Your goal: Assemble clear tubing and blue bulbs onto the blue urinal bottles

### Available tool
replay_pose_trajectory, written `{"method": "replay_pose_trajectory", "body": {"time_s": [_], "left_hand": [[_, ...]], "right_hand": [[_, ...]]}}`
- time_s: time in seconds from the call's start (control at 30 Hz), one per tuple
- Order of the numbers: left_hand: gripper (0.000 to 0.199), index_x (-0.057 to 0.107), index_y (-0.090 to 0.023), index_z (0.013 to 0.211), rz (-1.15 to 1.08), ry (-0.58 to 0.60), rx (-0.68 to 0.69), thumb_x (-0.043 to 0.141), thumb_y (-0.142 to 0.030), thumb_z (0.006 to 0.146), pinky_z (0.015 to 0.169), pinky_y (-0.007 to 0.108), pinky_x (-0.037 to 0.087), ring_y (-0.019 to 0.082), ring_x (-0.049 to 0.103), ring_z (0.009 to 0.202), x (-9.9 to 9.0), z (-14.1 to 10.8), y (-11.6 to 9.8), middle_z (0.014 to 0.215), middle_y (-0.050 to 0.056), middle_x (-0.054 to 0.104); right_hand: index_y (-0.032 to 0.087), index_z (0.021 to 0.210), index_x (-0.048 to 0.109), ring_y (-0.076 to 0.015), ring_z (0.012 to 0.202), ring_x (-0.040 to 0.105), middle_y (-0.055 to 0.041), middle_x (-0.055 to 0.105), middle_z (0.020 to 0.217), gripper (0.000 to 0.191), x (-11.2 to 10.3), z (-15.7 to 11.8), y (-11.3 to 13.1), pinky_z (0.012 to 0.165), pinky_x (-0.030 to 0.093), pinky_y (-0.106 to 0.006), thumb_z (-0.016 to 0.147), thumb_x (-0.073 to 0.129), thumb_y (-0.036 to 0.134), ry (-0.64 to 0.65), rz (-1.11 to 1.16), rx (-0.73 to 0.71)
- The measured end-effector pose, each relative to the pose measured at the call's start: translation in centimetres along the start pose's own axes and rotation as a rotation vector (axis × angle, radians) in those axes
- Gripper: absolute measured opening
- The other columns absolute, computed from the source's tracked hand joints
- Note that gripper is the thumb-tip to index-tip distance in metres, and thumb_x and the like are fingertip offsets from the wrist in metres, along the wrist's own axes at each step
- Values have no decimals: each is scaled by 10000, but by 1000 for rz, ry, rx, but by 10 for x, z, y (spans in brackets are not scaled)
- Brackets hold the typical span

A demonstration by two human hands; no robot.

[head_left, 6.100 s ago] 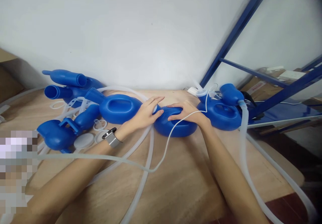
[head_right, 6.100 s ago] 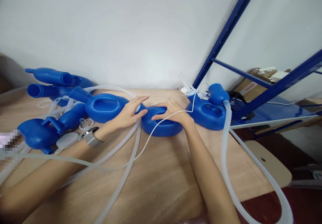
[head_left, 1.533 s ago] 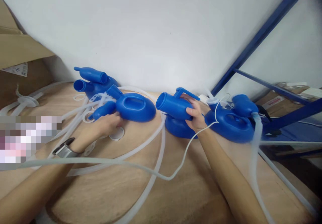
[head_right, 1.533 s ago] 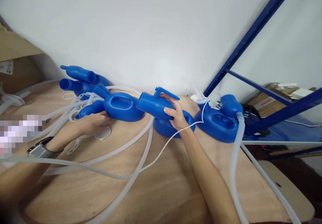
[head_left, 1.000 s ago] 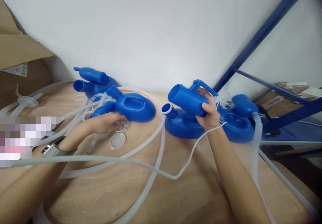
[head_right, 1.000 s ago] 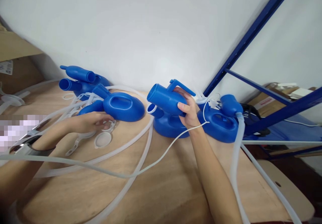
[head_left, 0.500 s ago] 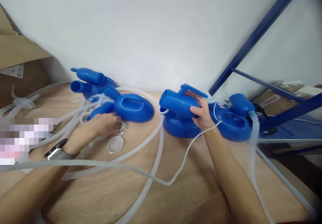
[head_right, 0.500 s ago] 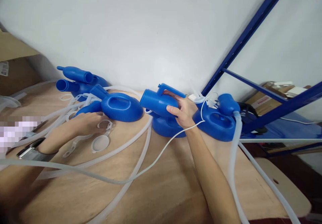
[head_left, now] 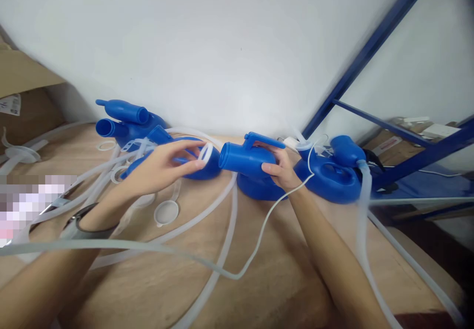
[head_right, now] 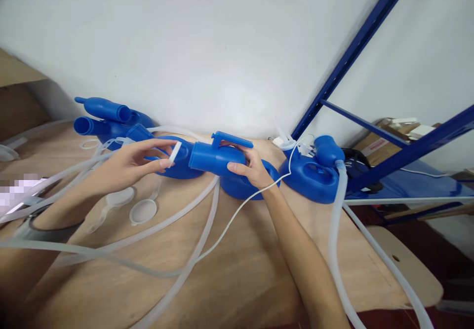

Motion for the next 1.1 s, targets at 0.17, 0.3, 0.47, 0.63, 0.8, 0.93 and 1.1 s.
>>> {"method": "replay_pose_trajectory", "body": {"time_s": [0.17, 0.3, 0.47, 0.63, 0.8, 0.93, 1.1], "left_hand": [[622, 709, -210, 1365, -76, 11, 104, 751, -625, 903, 826, 334, 637, 263, 751, 1046, 24, 13, -22, 1304, 100, 751], [617, 710, -196, 1345, -44, 20, 124, 745, -635, 913, 806, 315, 632, 254, 760, 1029, 24, 15, -23, 1272, 97, 763], [606, 709, -207, 1349, -35, 60, 111, 755, -629, 915, 815, 326, 641, 256, 776, 1021, 22, 13, -18, 1256, 83, 775], [581, 727, -223, 1375, -33, 121, 131, 788, -568, 913, 836, 329, 646, 252, 794, 985, 20, 11, -18, 1235, 67, 803], [567, 753, -228, 1366, -55, 112, 137, 806, -551, 903, 821, 324, 644, 236, 802, 905, 20, 10, -19, 1253, 58, 813], [560, 758, -219, 1366, -47, 128, 129, 798, -539, 908, 819, 328, 638, 226, 792, 833, 20, 10, -19, 1208, 52, 830], [563, 748, -227, 1390, -2, 166, 127, 748, -563, 939, 853, 356, 628, 253, 792, 848, 19, 11, -19, 1031, 34, 852]], "right_hand": [[318, 1250, 787, -388, 1350, 652, -27, 778, 1338, 682, 2, -3, 0, 1220, 472, -555, 699, 875, 711, -20, 9, 18], [327, 1259, 783, -397, 1350, 649, -22, 769, 1347, 699, -3, -4, -4, 1216, 466, -574, 694, 871, 729, -2, -3, 19], [314, 1279, 768, -395, 1339, 655, -39, 765, 1359, 714, -5, -7, -6, 1203, 474, -582, 696, 884, 710, 2, -27, 55], [329, 1293, 762, -386, 1390, 630, -30, 755, 1387, 656, 0, -10, -2, 1234, 446, -586, 736, 892, 652, 70, 13, 82], [319, 1269, 775, -385, 1417, 608, -35, 748, 1400, 641, 3, -12, 1, 1269, 407, -594, 741, 884, 666, 81, 19, 97], [322, 1260, 784, -382, 1443, 585, -34, 738, 1415, 614, 4, -12, -2, 1290, 376, -591, 748, 890, 643, 86, 21, 92], [312, 1265, 787, -391, 1431, 594, -40, 750, 1399, 651, 6, -12, -4, 1294, 369, -600, 724, 898, 656, 62, 41, 144]]}}
Point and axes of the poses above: each hand's wrist, its own z-axis towards the middle knuckle, its own x-axis out of the palm, y = z × x, the point moved 2 cm from there along z, towards the middle knuckle
